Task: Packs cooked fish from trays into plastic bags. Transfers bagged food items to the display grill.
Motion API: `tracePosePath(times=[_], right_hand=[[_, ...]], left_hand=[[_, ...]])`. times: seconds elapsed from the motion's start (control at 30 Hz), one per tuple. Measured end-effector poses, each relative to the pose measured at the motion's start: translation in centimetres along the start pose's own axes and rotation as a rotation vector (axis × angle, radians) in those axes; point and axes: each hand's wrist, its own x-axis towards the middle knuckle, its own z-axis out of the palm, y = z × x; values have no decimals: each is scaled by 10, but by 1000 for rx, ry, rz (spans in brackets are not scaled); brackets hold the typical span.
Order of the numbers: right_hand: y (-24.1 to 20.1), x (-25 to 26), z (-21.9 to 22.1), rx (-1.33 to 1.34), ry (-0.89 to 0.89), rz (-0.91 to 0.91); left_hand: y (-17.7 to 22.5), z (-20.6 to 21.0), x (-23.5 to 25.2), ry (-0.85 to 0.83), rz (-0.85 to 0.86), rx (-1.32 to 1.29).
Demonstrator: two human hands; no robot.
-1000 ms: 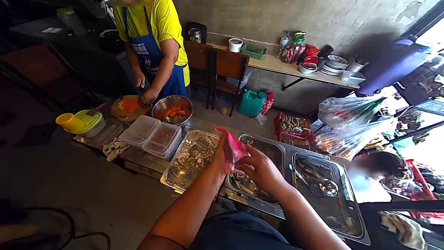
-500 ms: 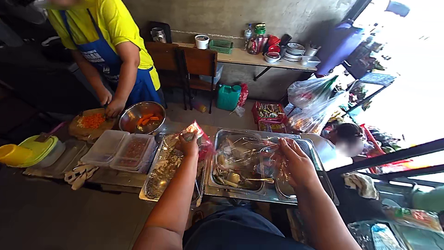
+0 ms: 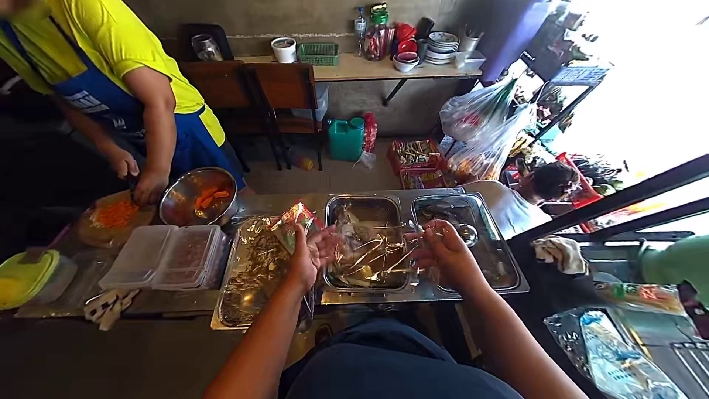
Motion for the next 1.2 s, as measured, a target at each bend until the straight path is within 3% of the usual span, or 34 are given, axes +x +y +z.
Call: tracePosePath(times=[0.1, 0.2, 0.33, 0.47, 0.53, 0.63, 0.8, 0.9, 0.97, 1.07, 1.13, 1.2], right_hand=[[9, 2, -9, -12, -25, 6], [13, 8, -15, -33, 29, 39], [17, 20, -34, -252, 173, -21], [-4, 7, -14, -635, 427, -433], [-16, -5, 15, -669, 222, -499], [-13, -6, 57, -531, -152, -434], [-8, 8, 52, -228, -159, -117], [8, 10, 45, 42, -114, 57], [19, 4, 55, 189, -128, 65], [35, -2, 68, 239, -288, -27], [35, -4, 70, 178, -421, -23], [31, 0, 65, -3, -414, -24]], left_hand=[[20, 11, -14, -32, -169, -29], [31, 17, -19, 47, -146, -3], [33, 20, -26, 283, 151, 221], [44, 29, -36, 493, 515, 386], [44, 40, -38, 414, 547, 357], [39, 63, -39, 171, 363, 205], [38, 55, -34, -51, 15, -342], [21, 46, -27, -124, -24, -294], [6, 50, -20, -34, 10, -77], [-13, 54, -7, 224, 123, 229], [-19, 53, -3, 358, 215, 356], [-27, 53, -3, 405, 342, 434]])
